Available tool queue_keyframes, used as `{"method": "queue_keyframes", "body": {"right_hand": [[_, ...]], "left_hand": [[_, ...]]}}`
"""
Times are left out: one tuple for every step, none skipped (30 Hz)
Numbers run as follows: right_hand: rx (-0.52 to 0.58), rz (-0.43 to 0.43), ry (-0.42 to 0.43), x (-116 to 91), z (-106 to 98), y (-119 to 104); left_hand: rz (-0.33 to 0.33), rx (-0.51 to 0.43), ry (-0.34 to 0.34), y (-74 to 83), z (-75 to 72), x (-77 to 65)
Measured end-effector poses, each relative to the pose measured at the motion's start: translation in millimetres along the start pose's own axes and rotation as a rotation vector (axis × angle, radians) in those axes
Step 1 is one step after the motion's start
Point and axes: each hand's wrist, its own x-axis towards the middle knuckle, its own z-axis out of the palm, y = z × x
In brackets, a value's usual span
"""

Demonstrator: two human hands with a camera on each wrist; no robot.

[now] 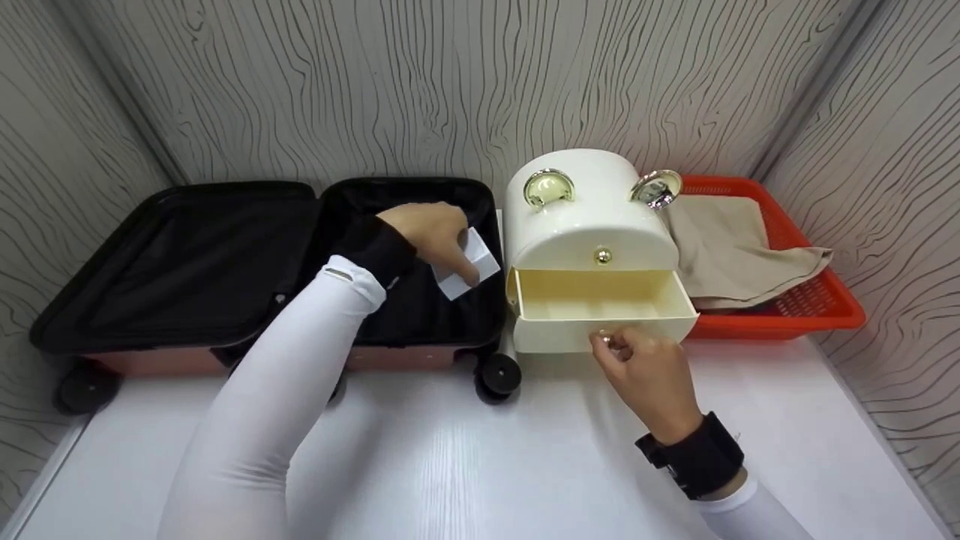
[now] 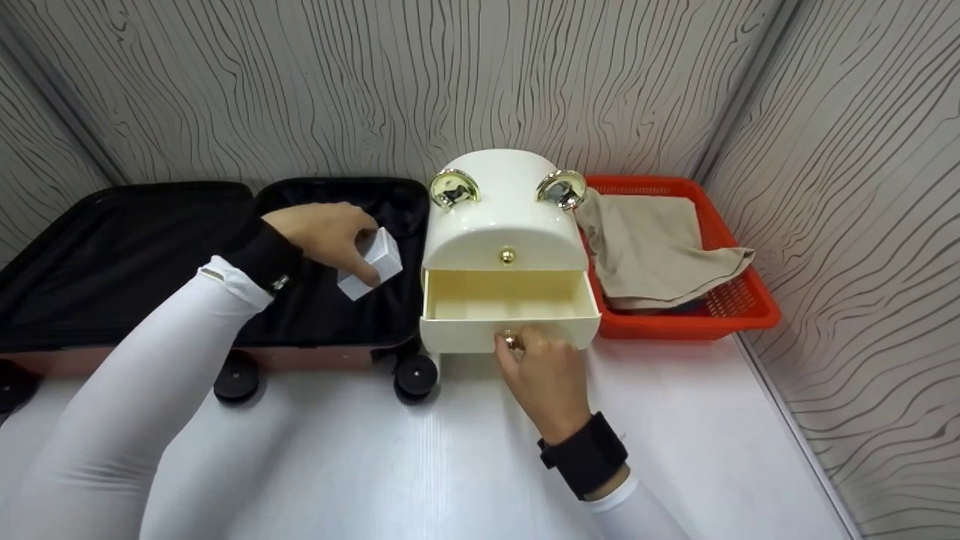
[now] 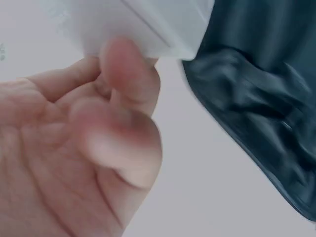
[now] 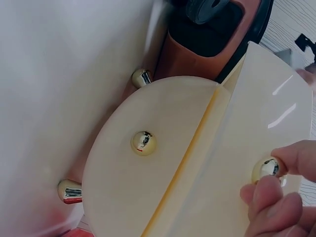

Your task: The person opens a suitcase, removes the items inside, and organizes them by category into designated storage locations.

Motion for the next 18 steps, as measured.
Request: {"method": "queue_keyframes", "body": {"right_hand": [[-0.001,0.001,0.001,0,0,0],[0.000,0.002,0.003,-1,0,0],[0.000,0.003,0.005,-1,0,0],[0.000,0.003,0.006,-1,0,0],[0.001,0.003,0.006,-1,-1,-1],[0.002,0.004,0.006,-2,-1,-1],[0.001,0.005,0.005,-2,-1,-1],[0.002,0.007,0.004,-2,-2,-1],[0.002,0.008,0.001,-2,-3,-1],[0.002,0.008,-0.002,-2,-3,-1],[0.002,0.008,-0.005,-2,-4,-2],[0.000,0.009,-0.009,-3,-5,-2],[-0.001,0.010,-0.013,-3,-5,-2],[-0.003,0.010,-0.016,-4,-6,-2],[-0.004,0.010,-0.019,-4,-6,-2],[-0.006,0.010,-0.021,-5,-7,-2],[-0.009,0.009,-0.022,-5,-7,-2],[-0.012,0.006,-0.021,-6,-7,-3]], "left_hand": [[0.026,-0.009,0.004,6.4,-1.5,-1.5],[0.052,-0.019,0.008,12.8,-2.2,-2.7],[0.081,-0.022,0.013,19.5,-2.4,-3.9],[0.113,-0.023,0.019,26.3,-2.0,-4.9],[0.143,-0.025,0.021,32.9,-1.5,-6.2],[0.175,-0.026,0.022,39.2,-0.6,-7.1],[0.205,-0.029,0.021,45.3,0.2,-7.6],[0.238,-0.037,0.016,51.1,0.9,-8.2],[0.271,-0.046,0.006,56.4,1.4,-8.7],[0.301,-0.064,-0.009,61.1,1.9,-8.7],[0.327,-0.081,-0.026,65.3,2.3,-8.6],[0.353,-0.099,-0.044,69.1,2.8,-8.0],[0.374,-0.118,-0.064,72.7,3.2,-7.5],[0.392,-0.137,-0.084,75.8,3.9,-6.5],[0.404,-0.153,-0.101,78.8,4.8,-5.4],[0.412,-0.164,-0.116,81.7,6.0,-4.0],[0.417,-0.171,-0.131,84.6,7.5,-2.5],[0.421,-0.172,-0.144,87.5,9.2,-1.1]]}}
